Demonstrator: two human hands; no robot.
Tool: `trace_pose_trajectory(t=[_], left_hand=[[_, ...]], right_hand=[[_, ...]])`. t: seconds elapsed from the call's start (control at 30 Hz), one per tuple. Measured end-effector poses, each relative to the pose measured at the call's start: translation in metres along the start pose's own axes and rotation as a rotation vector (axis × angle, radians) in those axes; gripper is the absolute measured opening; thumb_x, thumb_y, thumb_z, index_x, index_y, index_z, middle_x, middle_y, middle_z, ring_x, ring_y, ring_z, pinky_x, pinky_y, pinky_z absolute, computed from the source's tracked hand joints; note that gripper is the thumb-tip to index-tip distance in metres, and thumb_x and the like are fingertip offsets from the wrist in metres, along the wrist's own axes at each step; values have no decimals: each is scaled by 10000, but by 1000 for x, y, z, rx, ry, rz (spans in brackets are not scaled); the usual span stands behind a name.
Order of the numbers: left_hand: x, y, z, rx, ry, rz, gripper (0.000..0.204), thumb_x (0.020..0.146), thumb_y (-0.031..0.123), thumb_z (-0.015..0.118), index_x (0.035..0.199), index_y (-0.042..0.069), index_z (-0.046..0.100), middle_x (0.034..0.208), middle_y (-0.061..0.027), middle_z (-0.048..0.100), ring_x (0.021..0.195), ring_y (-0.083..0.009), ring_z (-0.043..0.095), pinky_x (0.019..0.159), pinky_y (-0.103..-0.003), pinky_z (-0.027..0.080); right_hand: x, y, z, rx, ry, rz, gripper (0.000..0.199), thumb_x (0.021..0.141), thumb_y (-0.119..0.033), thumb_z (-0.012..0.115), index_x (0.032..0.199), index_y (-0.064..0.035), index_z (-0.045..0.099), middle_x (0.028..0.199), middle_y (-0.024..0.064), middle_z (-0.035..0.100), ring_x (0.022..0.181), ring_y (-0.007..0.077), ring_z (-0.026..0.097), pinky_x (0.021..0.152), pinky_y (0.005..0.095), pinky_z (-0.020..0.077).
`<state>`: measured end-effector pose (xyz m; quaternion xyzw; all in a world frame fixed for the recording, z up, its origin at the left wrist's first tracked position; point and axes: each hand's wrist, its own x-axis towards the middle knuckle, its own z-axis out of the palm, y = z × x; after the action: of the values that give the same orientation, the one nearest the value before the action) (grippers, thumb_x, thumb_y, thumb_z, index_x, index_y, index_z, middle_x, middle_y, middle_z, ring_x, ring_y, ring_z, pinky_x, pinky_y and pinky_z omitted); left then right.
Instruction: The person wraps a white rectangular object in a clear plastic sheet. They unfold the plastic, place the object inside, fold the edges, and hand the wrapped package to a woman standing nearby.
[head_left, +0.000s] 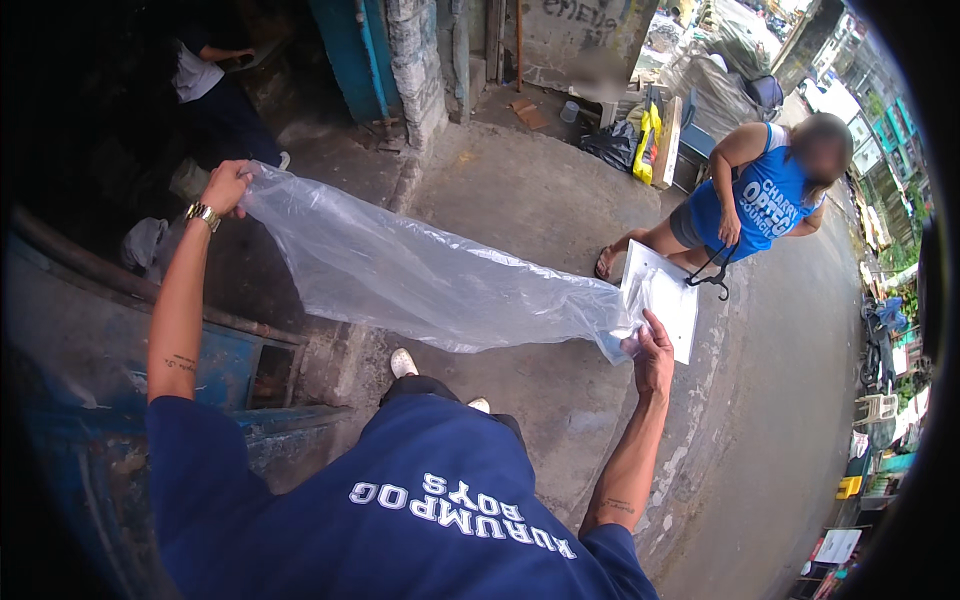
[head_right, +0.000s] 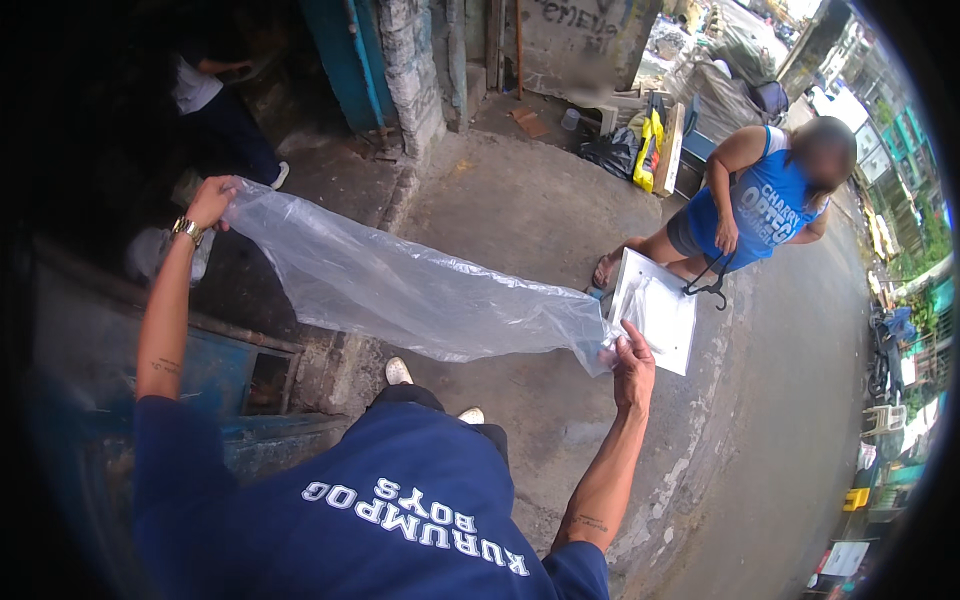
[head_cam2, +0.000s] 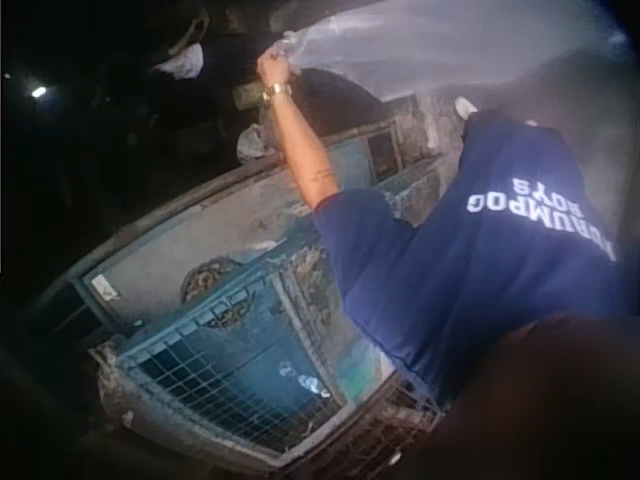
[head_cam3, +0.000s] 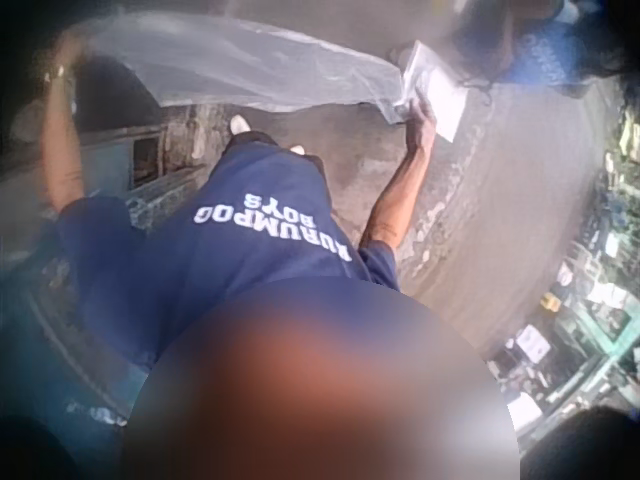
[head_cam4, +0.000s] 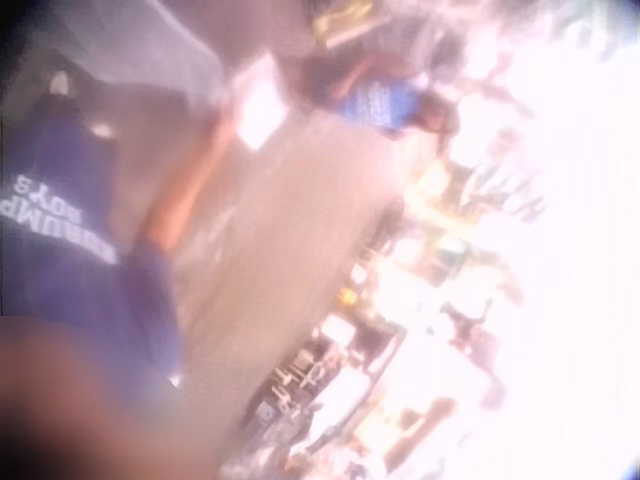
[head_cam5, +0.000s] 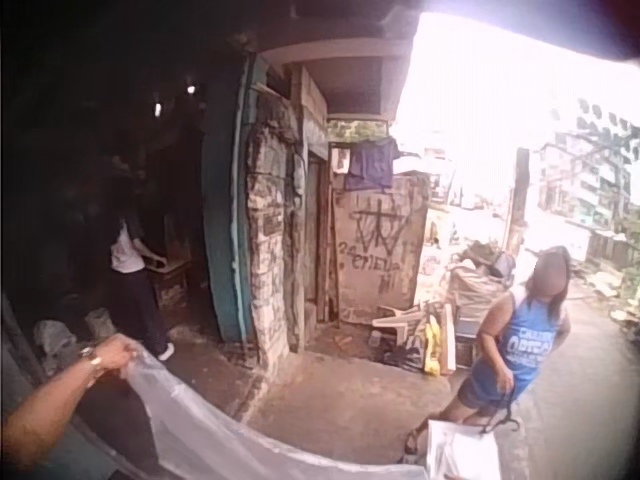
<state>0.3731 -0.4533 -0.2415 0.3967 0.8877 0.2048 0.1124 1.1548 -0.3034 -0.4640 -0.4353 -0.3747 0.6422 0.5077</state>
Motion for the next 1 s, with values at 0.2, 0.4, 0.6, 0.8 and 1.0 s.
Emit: trace_pose_trajectory(t=[0.2, 0.4, 0.6, 0.8, 1.0], left_hand=[[-6, 11, 15, -70, -56, 29, 337, 1013, 85, 461, 1267, 88, 682, 755, -107, 707, 413, -193, 611, 377, -328, 447], [-6, -9, 2, 62, -69, -90, 429, 852, 69, 435, 1163, 41, 728, 742, -127, 703, 435, -186, 624, 378, -331, 433], [27, -32, 2, -199, -83, -179, 374, 887, 42, 466, 1152, 72, 729, 754, -81, 692, 400, -135, 572, 325, -273, 402], [62, -66, 22, -371, -43, -200, 469, 891, 64, 465, 1302, 100, 686, 680, -52, 643, 359, -131, 518, 302, -276, 381], [88, -61, 22, -493, -129, -53, 546, 850, 58, 437, 1353, 55, 649, 582, -52, 593, 335, -137, 482, 296, -283, 388]], right_hand=[[-4, 48, -31, -297, 98, -49, 374, 957, -93, 733, 1325, -49, 684, 882, -40, 649, 708, 45, 524, 624, 207, 407], [-30, 39, -36, -174, 21, 113, 470, 874, 38, 729, 1336, -29, 671, 990, 16, 713, 862, 87, 637, 753, 217, 476], [-27, 61, -46, -213, 169, -83, 312, 851, 119, 633, 1108, -11, 754, 971, 53, 736, 747, 104, 619, 663, 259, 496], [-36, 79, -36, -44, 365, -225, 216, 871, 138, 603, 942, 8, 760, 860, 68, 720, 749, 136, 641, 680, 268, 514], [-76, 28, -46, 143, 283, -354, 329, 793, 196, 565, 975, 19, 774, 887, 107, 744, 771, 179, 699, 737, 310, 565]])
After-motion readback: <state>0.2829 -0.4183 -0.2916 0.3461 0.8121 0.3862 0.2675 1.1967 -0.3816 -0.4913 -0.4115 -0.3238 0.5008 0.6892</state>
